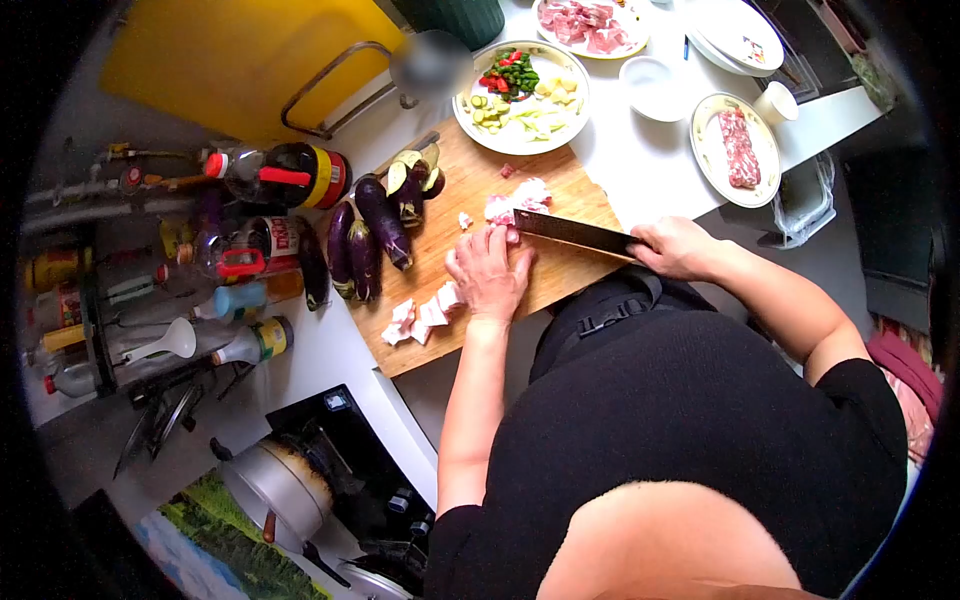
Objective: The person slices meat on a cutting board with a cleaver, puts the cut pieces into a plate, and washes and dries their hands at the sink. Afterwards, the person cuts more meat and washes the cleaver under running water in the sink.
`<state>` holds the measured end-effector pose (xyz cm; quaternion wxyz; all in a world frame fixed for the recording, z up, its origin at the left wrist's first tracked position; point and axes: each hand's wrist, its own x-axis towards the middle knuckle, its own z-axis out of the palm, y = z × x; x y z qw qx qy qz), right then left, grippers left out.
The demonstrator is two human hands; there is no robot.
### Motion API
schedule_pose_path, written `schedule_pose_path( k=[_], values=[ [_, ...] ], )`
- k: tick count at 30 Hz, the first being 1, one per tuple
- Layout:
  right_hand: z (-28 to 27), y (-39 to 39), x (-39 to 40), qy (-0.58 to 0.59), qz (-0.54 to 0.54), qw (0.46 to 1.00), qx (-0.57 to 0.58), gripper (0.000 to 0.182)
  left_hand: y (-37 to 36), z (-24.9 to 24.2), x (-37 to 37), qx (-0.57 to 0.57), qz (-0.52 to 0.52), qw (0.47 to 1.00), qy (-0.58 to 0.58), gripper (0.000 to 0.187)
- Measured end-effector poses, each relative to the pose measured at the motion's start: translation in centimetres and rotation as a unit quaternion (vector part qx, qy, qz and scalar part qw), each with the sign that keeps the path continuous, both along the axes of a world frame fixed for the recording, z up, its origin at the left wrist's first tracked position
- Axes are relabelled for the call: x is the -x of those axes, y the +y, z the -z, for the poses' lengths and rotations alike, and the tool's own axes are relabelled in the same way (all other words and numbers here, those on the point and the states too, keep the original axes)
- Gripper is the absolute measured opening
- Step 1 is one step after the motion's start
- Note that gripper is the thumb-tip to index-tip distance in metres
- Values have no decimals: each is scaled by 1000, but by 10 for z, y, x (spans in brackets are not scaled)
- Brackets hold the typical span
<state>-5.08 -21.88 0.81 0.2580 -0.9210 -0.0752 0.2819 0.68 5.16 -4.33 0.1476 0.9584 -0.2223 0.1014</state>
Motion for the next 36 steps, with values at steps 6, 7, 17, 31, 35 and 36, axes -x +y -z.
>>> schedule_pose_path(
  k=[6,7,17,31,35,36],
  values=[
    [-7,-8,7,-29,27,998,-49,24,8,9,-25,-30,10,999,5,23],
    [-9,-10,7,-30,29,998,-50,24,10,9,-29,-24,22,999,0,19],
    [-3,-16,11,-91,59,990,-89,22,34,23,-34,529,-112,786,300,13],
    [-2,-15,7,-85,35,993,-78,19,-25,2,33,646,-269,559,445,13],
    [-4,-11,4,-65,-31,997,-28,19,-25,22,39,589,-287,586,477,21],
    [-2,-10,2,-68,-62,996,-17,19,-25,23,40,590,-289,585,476,21]
  ],
)
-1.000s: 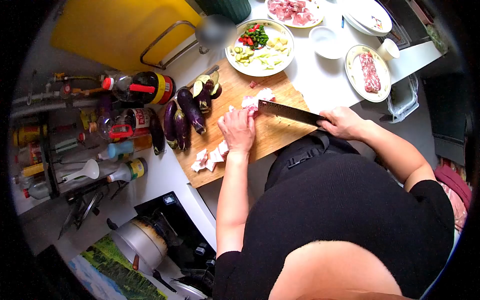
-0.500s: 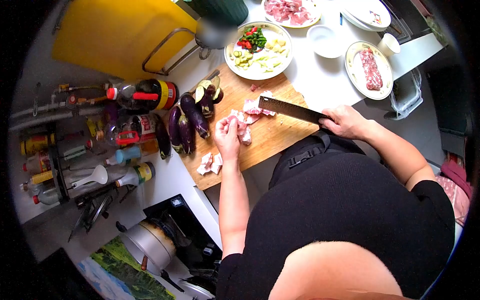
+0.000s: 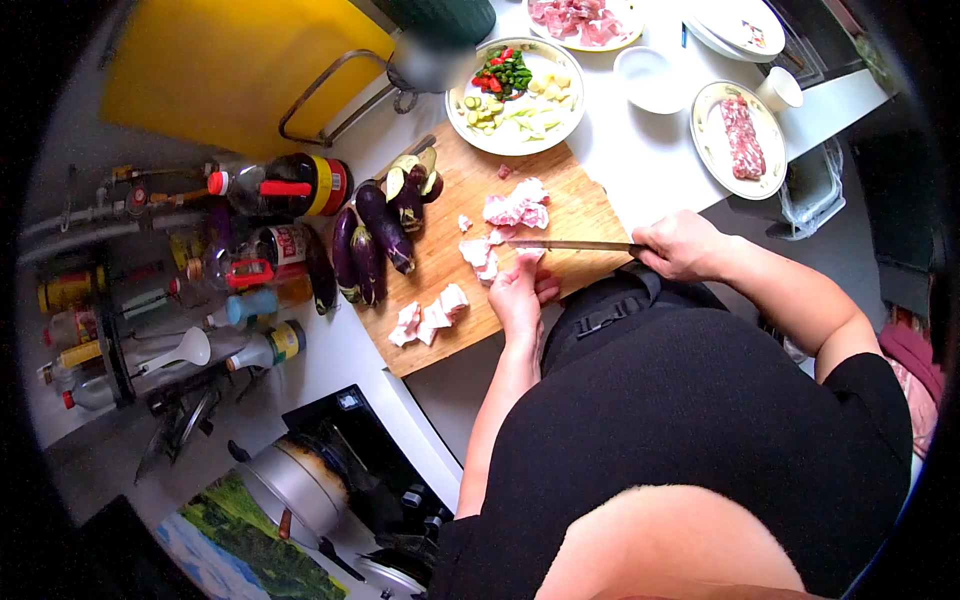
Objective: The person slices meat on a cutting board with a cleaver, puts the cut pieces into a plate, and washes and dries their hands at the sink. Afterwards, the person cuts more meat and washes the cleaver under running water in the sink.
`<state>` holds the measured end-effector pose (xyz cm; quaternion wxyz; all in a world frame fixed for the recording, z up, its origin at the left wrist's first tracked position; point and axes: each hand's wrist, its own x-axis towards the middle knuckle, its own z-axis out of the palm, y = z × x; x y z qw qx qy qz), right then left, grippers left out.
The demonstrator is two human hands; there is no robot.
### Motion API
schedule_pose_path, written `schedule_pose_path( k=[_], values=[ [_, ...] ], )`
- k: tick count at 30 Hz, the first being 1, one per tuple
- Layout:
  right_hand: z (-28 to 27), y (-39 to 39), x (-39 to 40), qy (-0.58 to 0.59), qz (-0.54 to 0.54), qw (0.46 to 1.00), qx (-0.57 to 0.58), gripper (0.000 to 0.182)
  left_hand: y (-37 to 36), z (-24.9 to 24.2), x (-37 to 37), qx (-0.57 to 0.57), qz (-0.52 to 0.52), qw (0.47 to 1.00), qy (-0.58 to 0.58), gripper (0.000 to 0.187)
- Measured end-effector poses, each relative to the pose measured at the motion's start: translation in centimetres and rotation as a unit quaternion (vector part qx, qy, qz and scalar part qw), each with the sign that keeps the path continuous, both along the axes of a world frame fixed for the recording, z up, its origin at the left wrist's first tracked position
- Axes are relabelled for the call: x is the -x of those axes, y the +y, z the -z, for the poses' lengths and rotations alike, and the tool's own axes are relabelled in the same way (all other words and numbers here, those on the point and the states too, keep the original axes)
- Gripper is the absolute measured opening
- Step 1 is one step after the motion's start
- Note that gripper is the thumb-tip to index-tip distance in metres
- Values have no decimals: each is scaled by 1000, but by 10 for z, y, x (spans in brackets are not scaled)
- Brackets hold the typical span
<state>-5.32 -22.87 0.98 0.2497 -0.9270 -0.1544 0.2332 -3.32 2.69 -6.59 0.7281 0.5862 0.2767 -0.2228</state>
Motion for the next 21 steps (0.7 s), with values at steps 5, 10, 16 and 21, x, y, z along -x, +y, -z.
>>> schedule_pose_path(
  k=[5,10,16,21],
  values=[
    [5,2,-3,-20,-56,998,24,20,-2,-7,0,-78,46,996,1,23],
    [-4,-1,-14,-37,-104,992,59,19,0,-8,-1,-63,47,997,16,16],
    [-15,-3,-25,-11,-125,989,73,19,-3,-13,-2,-73,42,996,14,16],
    [-7,1,-30,-22,-145,989,36,16,-4,-9,-1,-69,38,997,0,16]
  ],
)
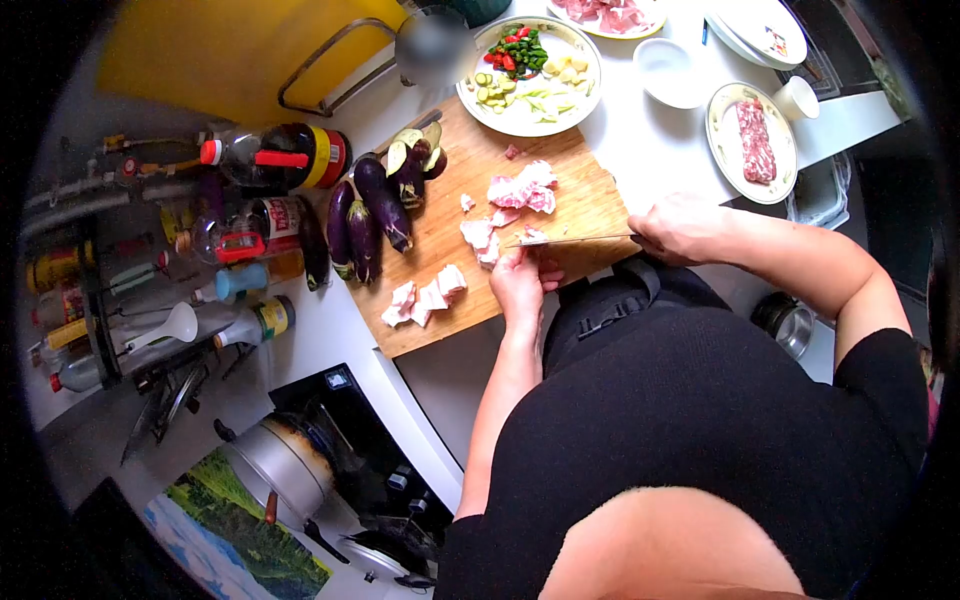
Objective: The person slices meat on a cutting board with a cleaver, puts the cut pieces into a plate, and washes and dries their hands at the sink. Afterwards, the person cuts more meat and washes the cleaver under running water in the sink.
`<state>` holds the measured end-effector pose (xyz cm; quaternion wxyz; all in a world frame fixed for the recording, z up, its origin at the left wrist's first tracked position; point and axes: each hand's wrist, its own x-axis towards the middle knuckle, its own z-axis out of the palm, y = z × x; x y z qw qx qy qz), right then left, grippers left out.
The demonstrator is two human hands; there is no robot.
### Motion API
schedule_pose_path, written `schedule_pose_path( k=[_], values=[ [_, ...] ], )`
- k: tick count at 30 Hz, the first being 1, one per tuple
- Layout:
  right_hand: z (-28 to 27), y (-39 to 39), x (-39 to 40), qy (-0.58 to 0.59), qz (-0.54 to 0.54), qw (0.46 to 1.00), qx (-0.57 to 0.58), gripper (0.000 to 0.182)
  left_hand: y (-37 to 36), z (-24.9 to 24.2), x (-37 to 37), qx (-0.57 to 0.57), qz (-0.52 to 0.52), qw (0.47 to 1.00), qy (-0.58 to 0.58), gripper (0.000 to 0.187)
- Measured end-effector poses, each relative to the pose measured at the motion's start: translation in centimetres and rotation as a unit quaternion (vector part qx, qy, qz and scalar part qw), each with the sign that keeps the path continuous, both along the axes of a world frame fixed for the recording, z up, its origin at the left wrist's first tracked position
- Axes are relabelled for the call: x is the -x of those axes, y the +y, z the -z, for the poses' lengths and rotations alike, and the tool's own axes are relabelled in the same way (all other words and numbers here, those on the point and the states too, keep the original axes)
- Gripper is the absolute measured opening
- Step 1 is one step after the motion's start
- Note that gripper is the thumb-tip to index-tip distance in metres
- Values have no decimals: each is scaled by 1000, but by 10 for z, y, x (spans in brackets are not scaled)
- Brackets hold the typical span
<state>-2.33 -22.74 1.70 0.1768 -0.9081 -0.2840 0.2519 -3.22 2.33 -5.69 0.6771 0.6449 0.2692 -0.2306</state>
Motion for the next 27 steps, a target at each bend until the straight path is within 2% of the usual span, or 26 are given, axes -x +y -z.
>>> schedule_pose_path(
  k=[3,8,11,13,18,27],
  values=[
    [18,14,-9,7,0,1000,10,14,-2,-1,0,-6,-26,1000,-13,17],
    [10,29,-14,8,-9,1000,-10,12,1,2,2,1,-39,999,-11,18],
    [12,21,-12,11,5,1000,-11,14,1,3,3,20,-54,998,-5,27],
    [11,19,-13,25,10,1000,-13,15,-1,5,3,12,-51,998,-45,21],
    [-1,21,-15,136,48,987,68,19,-5,4,-3,-14,-43,999,-31,13],
    [12,35,-18,141,52,988,32,24,-4,2,-3,-23,-23,998,-53,11]
  ],
)
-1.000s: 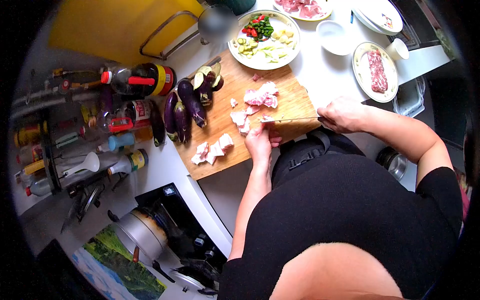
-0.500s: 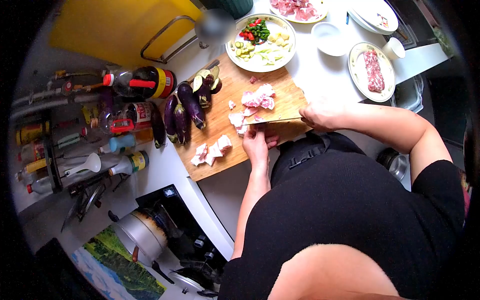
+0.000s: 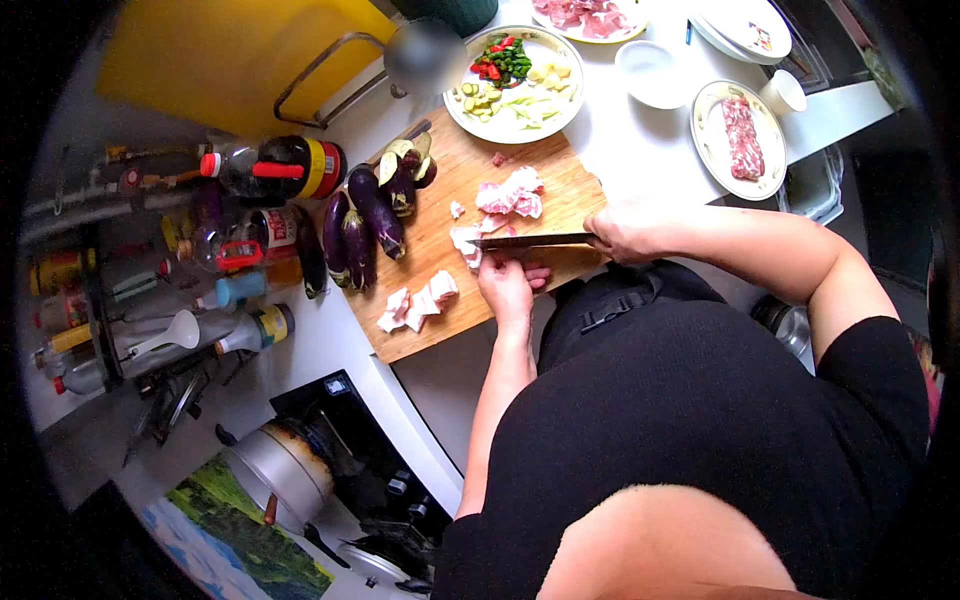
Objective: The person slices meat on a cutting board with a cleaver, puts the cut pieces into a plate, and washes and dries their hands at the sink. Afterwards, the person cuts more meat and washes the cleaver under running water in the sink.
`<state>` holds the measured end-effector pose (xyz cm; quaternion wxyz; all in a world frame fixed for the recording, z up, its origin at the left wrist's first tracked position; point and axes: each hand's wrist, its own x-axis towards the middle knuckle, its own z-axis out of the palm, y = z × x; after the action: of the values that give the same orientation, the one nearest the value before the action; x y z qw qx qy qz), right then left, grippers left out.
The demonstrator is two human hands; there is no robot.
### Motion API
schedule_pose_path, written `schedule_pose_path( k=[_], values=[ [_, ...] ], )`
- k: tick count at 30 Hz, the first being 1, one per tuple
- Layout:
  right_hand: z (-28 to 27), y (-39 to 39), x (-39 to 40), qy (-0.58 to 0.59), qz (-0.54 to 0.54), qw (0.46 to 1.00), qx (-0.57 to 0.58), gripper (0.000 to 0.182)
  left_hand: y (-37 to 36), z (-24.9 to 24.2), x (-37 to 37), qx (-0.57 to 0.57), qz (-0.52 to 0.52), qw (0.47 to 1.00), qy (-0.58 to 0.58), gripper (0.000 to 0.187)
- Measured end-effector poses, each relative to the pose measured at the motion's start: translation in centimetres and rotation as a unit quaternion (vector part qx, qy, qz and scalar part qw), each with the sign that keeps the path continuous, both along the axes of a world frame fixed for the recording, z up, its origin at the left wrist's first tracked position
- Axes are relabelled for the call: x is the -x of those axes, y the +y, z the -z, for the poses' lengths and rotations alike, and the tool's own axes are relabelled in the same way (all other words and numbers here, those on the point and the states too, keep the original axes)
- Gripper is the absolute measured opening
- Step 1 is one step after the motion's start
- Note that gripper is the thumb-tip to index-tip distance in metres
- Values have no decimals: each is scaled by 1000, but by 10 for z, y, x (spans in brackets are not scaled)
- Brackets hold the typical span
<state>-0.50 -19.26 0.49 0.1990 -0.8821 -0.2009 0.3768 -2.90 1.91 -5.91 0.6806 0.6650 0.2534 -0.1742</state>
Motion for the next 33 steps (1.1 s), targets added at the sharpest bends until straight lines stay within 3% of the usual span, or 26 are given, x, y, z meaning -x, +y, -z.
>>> schedule_pose_path(
  k=[7,10,14,20,28,33],
  values=[
    [-19,-46,22,-20,-8,999,38,23,3,11,8,4,-43,999,-11,10],
    [-13,-55,26,-32,13,999,24,22,18,13,20,89,-14,994,-69,14],
    [-15,-52,36,-106,12,994,6,23,28,11,32,117,-5,992,-48,17],
    [-14,-49,44,-108,66,991,-39,17,30,5,30,64,29,997,9,20],
    [-11,-22,36,-97,17,995,-19,18,28,2,24,40,37,998,19,26],
    [-5,-11,32,-98,26,995,0,20,28,7,22,39,24,998,39,19]
  ],
)
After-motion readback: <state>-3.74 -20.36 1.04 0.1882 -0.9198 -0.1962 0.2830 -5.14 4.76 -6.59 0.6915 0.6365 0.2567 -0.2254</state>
